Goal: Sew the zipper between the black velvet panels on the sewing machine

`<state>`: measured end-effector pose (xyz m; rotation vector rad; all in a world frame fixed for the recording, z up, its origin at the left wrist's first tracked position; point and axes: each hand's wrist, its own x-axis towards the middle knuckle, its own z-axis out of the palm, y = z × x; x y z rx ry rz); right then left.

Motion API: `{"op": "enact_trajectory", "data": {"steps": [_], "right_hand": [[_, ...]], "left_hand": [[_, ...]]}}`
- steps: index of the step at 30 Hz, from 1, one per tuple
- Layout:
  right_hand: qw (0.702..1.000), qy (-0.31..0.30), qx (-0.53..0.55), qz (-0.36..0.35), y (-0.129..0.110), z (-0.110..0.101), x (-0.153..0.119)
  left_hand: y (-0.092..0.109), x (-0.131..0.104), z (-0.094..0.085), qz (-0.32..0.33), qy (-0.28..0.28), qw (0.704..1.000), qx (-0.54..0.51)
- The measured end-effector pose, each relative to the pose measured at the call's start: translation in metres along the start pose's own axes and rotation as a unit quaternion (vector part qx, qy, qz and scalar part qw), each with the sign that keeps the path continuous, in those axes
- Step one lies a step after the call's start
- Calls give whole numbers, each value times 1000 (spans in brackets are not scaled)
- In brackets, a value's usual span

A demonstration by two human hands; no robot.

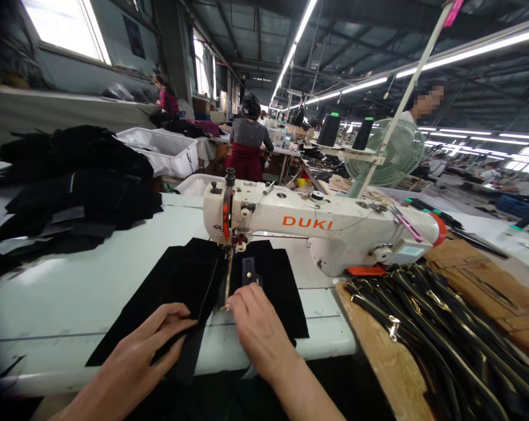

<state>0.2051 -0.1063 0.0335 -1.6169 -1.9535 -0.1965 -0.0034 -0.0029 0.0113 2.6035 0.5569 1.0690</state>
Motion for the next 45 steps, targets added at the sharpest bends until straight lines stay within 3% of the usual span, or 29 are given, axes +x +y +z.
{"op": "enact_trajectory", "data": {"steps": [3,5,13,19,23,26,31,36,42,45], "right_hand": [[994,-57,-55,-72,-10,6,-6],[993,-69,-58,-75,-15,11,-14],[989,-8,103,103,-15,22,-27],[996,14,82,18,2,7,-4],[995,-72,-6,-69,-4,-5,4],[985,-110,-78,-109,-17,3,-7],[995,-57,77,37,-16,15,-23],[973,-40,192,122,3,-3,-6],[994,-98,44,-17,-1,2,-1],[996,-84,21,-26,-10,9,-11]], "left_hand": [[0,-8,2,6,-2,1000,15],[2,-10,4,7,-7,1000,21],[7,-7,9,12,-44,999,-27],[0,-4,3,21,-42,997,-57],[0,-3,1,24,-42,997,-62],[-1,-7,1,27,-56,996,-67],[-2,-14,3,21,-88,994,-61],[-2,-11,4,15,-72,995,-61],[-1,-8,3,39,-76,995,-50],[0,-10,3,47,-83,995,-43]]}}
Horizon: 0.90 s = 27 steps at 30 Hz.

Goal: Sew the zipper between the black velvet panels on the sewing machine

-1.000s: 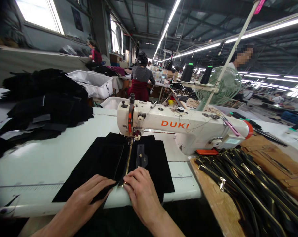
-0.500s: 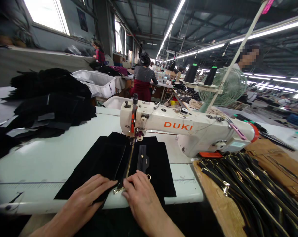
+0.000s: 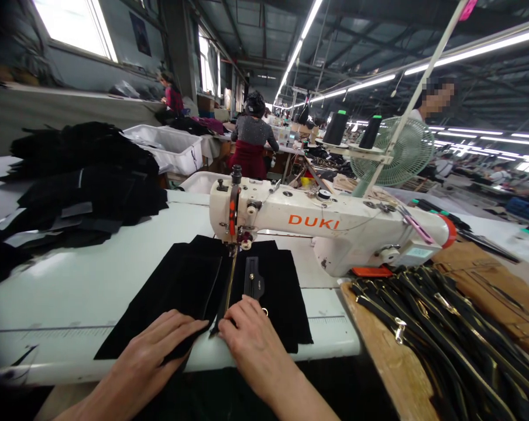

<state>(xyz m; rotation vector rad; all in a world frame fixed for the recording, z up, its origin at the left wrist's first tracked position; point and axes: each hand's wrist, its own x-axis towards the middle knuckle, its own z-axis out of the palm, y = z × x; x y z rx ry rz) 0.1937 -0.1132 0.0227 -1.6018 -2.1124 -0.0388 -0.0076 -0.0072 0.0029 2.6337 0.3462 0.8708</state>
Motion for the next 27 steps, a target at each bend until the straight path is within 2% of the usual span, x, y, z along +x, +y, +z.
{"op": "enact_trajectory", "data": {"steps": [5,10,14,20,24,27], "right_hand": [[996,41,59,45,-7,9,-14],[976,105,139,131,-9,18,-11],[963,104,170,180,-14,20,-4],[955,76,144,246,-21,15,-8],[968,81,124,200,-19,22,-17],[972,107,127,166,-15,30,-19]], "left_hand": [[4,1,0,28,-7,999,32],[7,2,4,68,2,995,72],[7,6,8,103,23,991,83],[7,14,5,152,27,984,92],[7,14,5,155,4,984,85],[6,13,5,141,-3,987,80]]}}
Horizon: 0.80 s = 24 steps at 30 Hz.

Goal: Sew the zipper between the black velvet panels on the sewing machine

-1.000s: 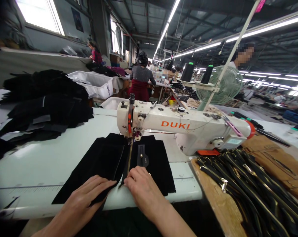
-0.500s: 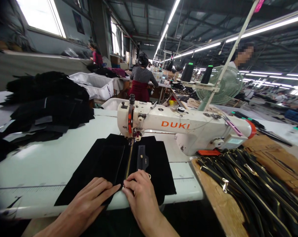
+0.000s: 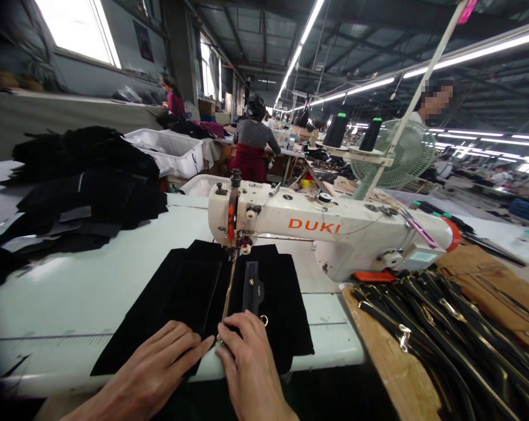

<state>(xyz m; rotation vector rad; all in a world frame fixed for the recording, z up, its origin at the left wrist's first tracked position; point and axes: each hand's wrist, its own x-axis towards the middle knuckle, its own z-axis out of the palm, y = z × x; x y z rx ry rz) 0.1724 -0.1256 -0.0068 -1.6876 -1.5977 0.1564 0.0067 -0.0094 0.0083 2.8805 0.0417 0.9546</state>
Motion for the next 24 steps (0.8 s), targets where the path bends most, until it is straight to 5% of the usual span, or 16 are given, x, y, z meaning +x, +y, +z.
{"op": "enact_trajectory", "data": {"steps": [5,14,24], "right_hand": [[997,62,18,-31,1,6,3],[990,68,14,-121,2,3,8],[999,12,14,-50,0,-4,-3]], "left_hand": [[-4,-7,6,-21,20,1000,-11],[-10,-7,8,8,25,1000,-17],[-9,-7,1,-8,11,999,-33]]}}
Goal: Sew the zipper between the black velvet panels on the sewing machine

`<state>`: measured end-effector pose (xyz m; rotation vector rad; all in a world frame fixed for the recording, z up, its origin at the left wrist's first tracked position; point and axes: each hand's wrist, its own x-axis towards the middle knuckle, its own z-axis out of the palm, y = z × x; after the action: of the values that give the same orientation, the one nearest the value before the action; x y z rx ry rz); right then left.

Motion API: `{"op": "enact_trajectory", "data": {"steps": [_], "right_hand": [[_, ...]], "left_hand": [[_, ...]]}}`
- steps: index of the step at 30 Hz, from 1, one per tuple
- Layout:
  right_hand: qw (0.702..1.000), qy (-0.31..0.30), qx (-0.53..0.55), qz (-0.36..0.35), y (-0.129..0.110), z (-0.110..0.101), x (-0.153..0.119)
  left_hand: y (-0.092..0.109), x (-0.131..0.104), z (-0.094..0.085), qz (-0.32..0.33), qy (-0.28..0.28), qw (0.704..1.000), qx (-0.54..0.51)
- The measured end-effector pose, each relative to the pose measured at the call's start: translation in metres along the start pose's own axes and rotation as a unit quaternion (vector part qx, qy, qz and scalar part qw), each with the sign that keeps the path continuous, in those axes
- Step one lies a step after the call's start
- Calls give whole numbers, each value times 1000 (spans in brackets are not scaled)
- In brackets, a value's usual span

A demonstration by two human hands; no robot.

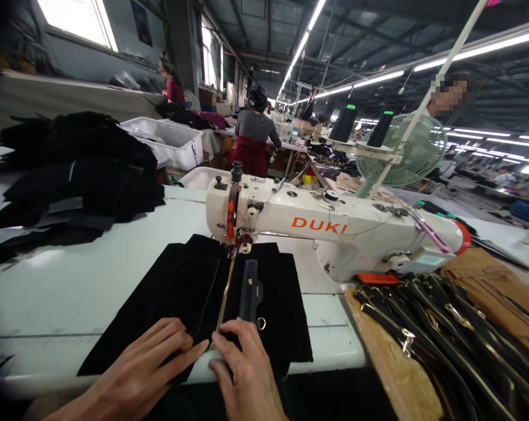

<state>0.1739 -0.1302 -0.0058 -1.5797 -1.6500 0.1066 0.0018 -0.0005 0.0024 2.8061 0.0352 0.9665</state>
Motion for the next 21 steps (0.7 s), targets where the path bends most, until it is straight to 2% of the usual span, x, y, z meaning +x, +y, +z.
{"op": "enact_trajectory", "data": {"steps": [6,11,15,18,21], "right_hand": [[1000,19,11,-4,1,3,2],[999,46,8,-10,-1,6,4],[999,51,5,2,-1,6,2],[998,55,-19,21,2,8,0],[996,52,-70,-11,4,8,-1]], "left_hand": [[2,-2,-1,17,-14,1000,8],[6,3,-6,-16,27,999,8],[11,5,-12,-51,-14,998,25],[11,1,-9,-58,-42,997,33],[7,-3,-5,-56,-20,998,17]]}}
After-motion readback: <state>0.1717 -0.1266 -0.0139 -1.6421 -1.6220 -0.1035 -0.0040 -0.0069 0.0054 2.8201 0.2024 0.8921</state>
